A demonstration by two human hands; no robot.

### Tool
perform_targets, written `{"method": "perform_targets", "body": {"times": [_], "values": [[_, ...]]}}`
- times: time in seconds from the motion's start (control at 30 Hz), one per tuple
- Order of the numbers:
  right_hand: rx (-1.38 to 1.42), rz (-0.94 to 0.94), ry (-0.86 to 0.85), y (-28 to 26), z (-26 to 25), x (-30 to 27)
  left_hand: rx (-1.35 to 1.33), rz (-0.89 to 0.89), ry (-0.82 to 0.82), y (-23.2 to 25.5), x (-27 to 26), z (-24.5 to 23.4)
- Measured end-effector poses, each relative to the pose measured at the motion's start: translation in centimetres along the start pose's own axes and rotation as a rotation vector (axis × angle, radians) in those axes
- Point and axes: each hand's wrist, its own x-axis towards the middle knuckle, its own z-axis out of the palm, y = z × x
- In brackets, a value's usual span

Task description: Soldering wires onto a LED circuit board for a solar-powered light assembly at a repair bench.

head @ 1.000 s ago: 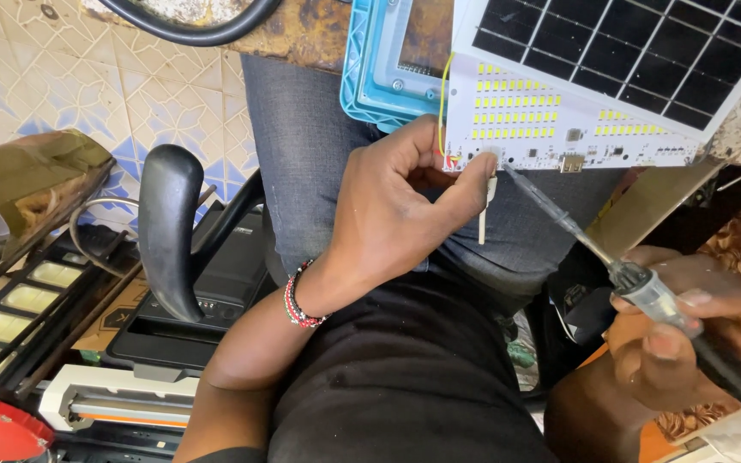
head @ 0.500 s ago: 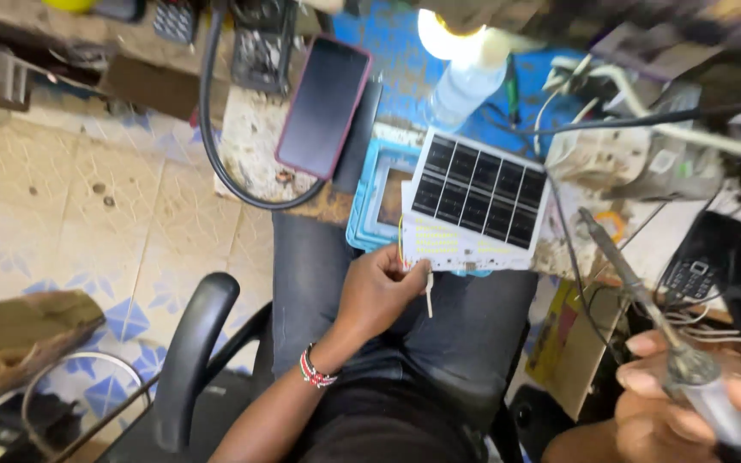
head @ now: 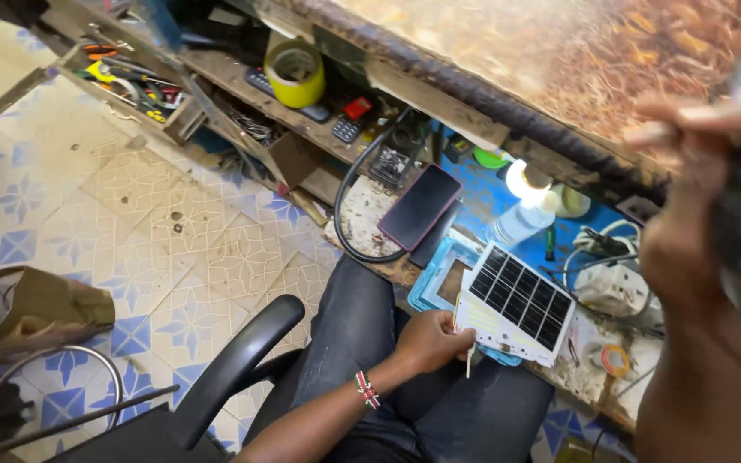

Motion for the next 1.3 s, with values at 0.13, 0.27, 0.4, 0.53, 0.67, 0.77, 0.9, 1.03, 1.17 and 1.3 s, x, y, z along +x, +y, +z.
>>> {"method": "perform_targets", "body": {"times": [0.13,0.27,0.4,0.53,0.67,0.77,0.9,1.03,1.17,1.3], "values": [[0.06,-0.48,-0.019,3.1,7.1,10.5,0.015,-0.037,-0.019,-0.2,-0.2,0.0],[-0.13,-0.424,-0.308,6.7,16.5,21.4,0.004,-0.042,0.01,-0.5,0.2,0.4],[-0.275,-0.377,-0.508,9.4,23.7,27.6,-0.017,-0.016,0.014,-1.4,0.7,1.5],[-0.119,-0.197,-0.542,7.6,27.4,30.6,-0.008,-0.02,0.003,-2.8,2.3,1.6],[-0.112,-0.026,-0.754,7.3,27.8,31.7,-0.05,-0.054,-0.072,-3.2,2.3,1.8],[-0.305,-0.062,-0.746,6.4,26.4,31.2,-0.051,-0.005,-0.07,-3.2,2.4,1.6],[-0.256,-0.132,-0.664,3.8,20.7,26.0,-0.051,0.022,-0.044,-1.9,1.3,1.0],[-0.354,-0.154,-0.714,1.8,13.7,19.3,-0.007,0.018,-0.006,-1.4,0.9,0.8],[-0.593,-0.058,-0.664,0.9,5.9,12.2,-0.015,0.042,-0.002,-1.1,0.6,0.5],[-0.781,0.068,-0.727,3.0,-0.5,7.2,-0.036,0.025,-0.018,-0.7,0.3,0.2]]}}
